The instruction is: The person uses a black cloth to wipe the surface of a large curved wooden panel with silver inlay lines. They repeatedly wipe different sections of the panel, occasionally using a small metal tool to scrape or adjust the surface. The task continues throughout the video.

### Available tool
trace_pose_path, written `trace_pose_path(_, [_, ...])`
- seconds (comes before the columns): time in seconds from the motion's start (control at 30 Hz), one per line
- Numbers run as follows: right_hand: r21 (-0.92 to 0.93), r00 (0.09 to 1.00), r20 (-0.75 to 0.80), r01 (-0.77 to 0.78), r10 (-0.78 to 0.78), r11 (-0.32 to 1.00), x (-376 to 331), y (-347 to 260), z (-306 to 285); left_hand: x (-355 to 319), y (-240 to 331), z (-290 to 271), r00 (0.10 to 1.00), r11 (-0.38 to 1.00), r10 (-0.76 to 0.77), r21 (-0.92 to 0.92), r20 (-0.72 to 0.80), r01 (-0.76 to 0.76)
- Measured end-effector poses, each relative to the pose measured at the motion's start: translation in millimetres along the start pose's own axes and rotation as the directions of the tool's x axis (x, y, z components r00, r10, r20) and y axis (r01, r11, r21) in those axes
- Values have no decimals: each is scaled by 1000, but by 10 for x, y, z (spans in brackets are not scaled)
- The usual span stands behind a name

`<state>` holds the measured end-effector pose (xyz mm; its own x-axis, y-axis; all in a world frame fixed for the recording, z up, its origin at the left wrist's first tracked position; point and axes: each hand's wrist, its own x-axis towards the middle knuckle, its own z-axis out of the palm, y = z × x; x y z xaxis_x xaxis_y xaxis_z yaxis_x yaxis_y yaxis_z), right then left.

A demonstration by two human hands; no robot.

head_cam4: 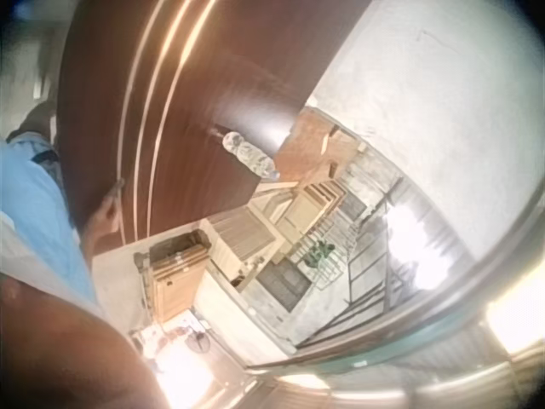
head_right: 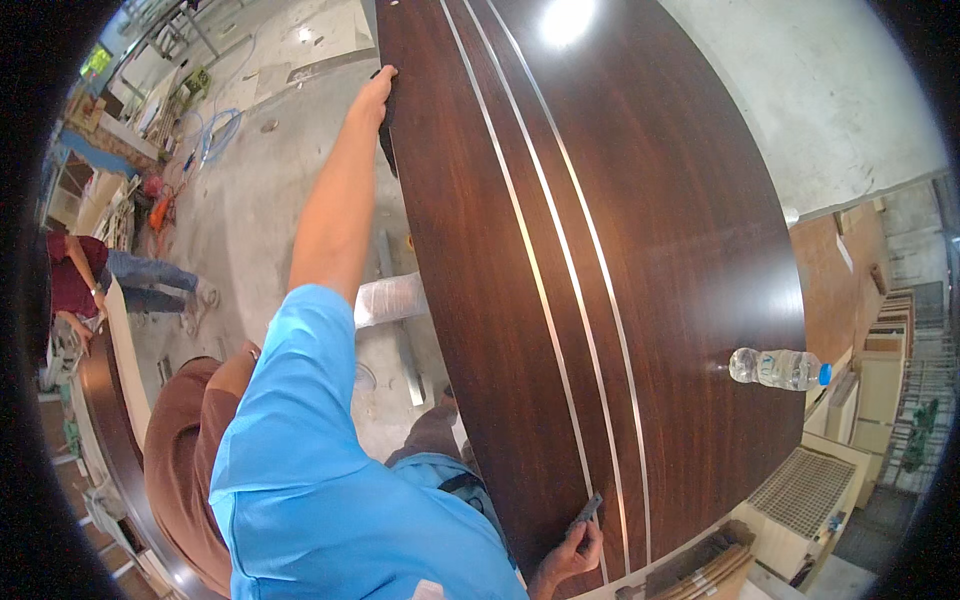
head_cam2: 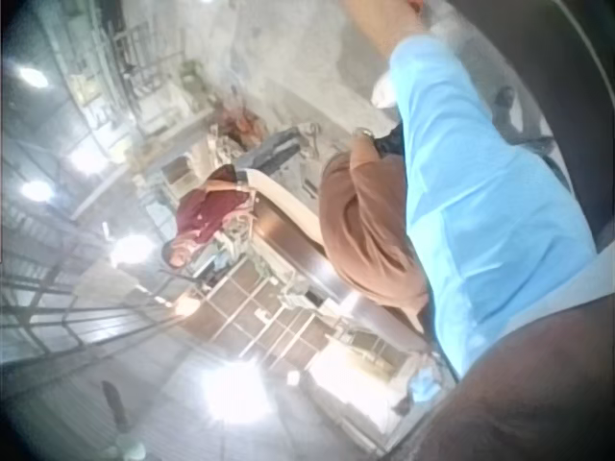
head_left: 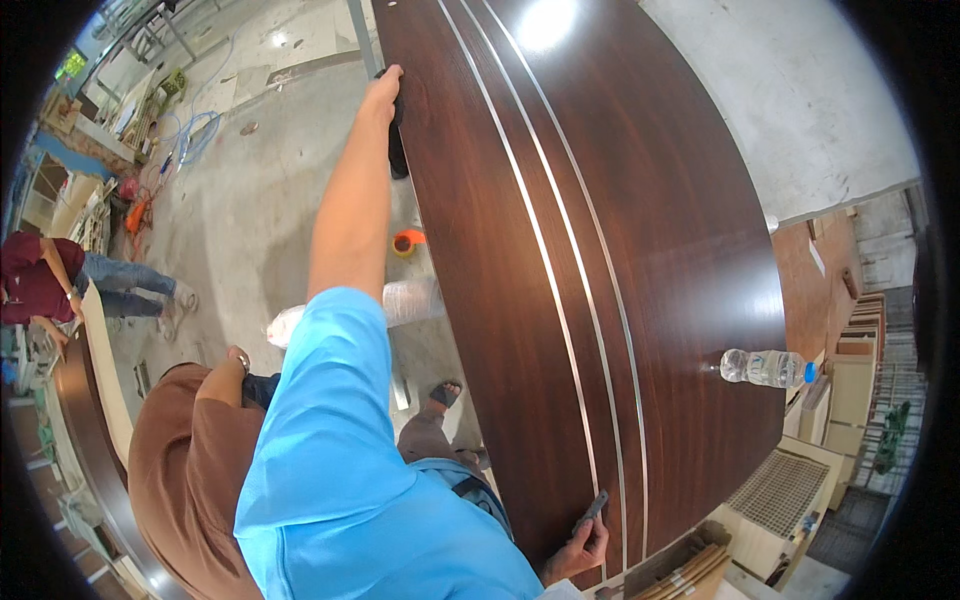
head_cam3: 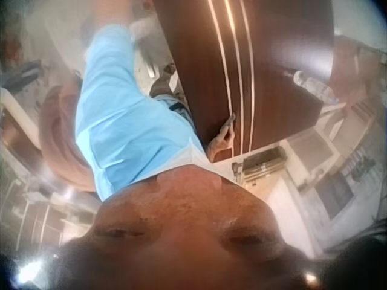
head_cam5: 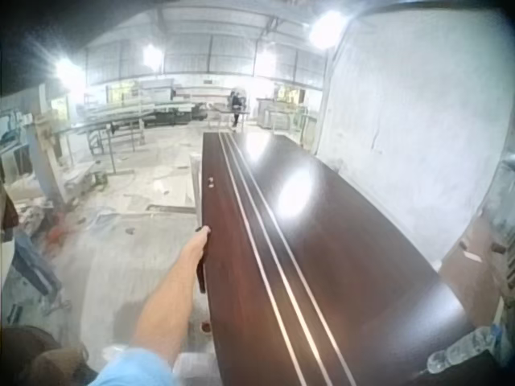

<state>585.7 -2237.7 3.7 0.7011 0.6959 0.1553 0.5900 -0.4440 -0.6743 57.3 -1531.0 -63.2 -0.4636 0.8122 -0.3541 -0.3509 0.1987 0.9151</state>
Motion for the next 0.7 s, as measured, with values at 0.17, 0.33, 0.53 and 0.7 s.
trace_pose_path(0.17, [58,997,30,-69,67,996,4,71,-2,95,-102,-53,998,1000,-20,2,62,20])
trace_pose_path(0.33, [42,1000,-23,2,-1,999,17,54,28,-7,-49,26,998,999,12,-34,-63,-14])
trace_pose_path(0.53, [113,997,10,-76,75,991,6,-6,10,52,-102,69,968,960,208,217,-139,-176])
trace_pose_path(0.7, [131,993,13,-119,118,984,27,-62,5,-1495,-552,80,648,289,736,775,195,-562])
